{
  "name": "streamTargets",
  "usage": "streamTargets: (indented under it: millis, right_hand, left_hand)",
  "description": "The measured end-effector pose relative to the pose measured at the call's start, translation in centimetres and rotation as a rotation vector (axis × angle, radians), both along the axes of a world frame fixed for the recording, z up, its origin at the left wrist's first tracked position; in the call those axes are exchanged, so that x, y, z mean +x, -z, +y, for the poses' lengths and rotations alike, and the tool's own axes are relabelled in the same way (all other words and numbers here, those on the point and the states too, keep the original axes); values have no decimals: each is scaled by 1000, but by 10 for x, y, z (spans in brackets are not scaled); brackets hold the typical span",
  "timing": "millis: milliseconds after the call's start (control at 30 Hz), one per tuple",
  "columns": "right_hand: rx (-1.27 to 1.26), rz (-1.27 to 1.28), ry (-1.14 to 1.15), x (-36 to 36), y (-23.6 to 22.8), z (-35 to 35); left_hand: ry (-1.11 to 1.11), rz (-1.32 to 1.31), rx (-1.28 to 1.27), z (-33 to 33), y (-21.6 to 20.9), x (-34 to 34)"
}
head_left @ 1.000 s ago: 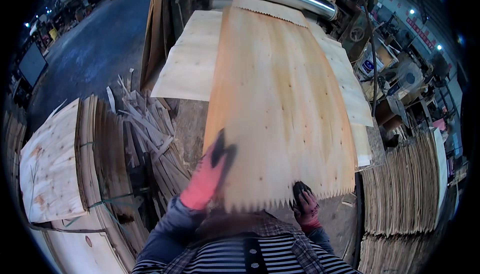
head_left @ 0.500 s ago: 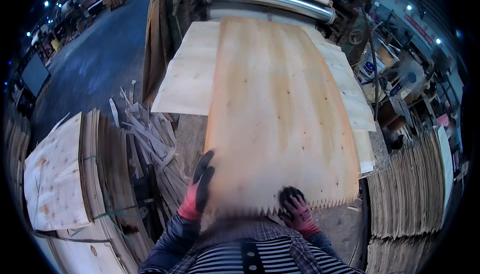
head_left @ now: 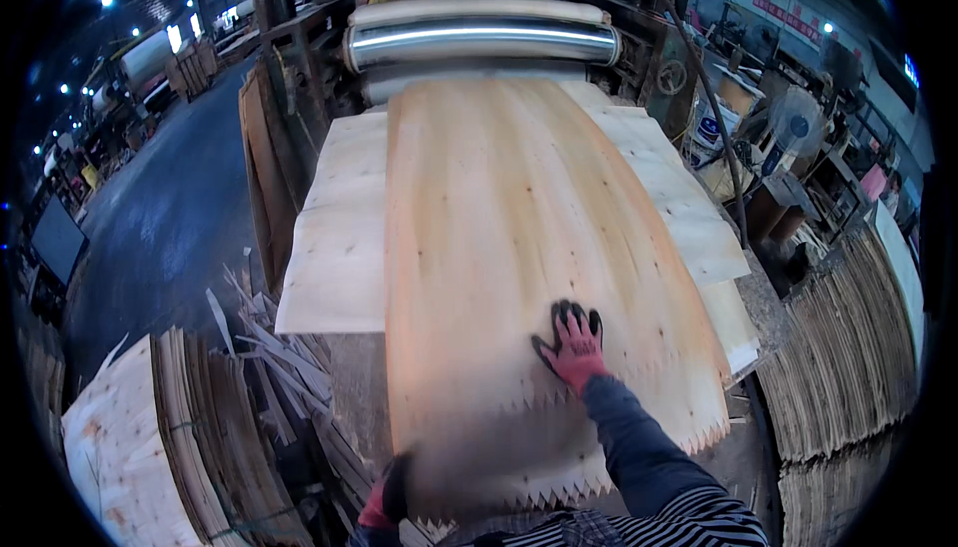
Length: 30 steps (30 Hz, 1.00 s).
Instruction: The person repeatedly picks up thin wooden sheets with serrated edges, places them on a roller machine, and wipes the surface with gloved hands. The person stacks processed sheets to the side and continues the cycle with new sheets from a nearby pile.
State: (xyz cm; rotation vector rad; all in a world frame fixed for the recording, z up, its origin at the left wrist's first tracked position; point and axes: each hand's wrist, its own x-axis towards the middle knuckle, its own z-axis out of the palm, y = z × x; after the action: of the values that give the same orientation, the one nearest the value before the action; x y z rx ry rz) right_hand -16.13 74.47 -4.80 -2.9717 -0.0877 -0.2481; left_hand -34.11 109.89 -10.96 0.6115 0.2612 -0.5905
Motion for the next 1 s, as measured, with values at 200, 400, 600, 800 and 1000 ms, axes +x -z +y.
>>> streamTargets:
  millis: [200, 400, 600, 800, 1000]
  right_hand:
    - [-44, 38, 98, 191, -13, 1]
    - [-136, -167, 112, 252, -20, 6]
    - [-40, -141, -353, 49, 2, 32]
    - [-177, 415, -360, -192, -10, 3]
    - [8, 2, -395, -291, 28, -34]
  left_hand:
    - [-179, 251, 595, -27, -60, 12]
    - [-128, 214, 774, -34, -67, 11]
    - [-81, 46, 743, -11, -38, 4]
    - [55, -354, 510, -24, -75, -4]
    - [332, -623, 474, -75, -188, -21]
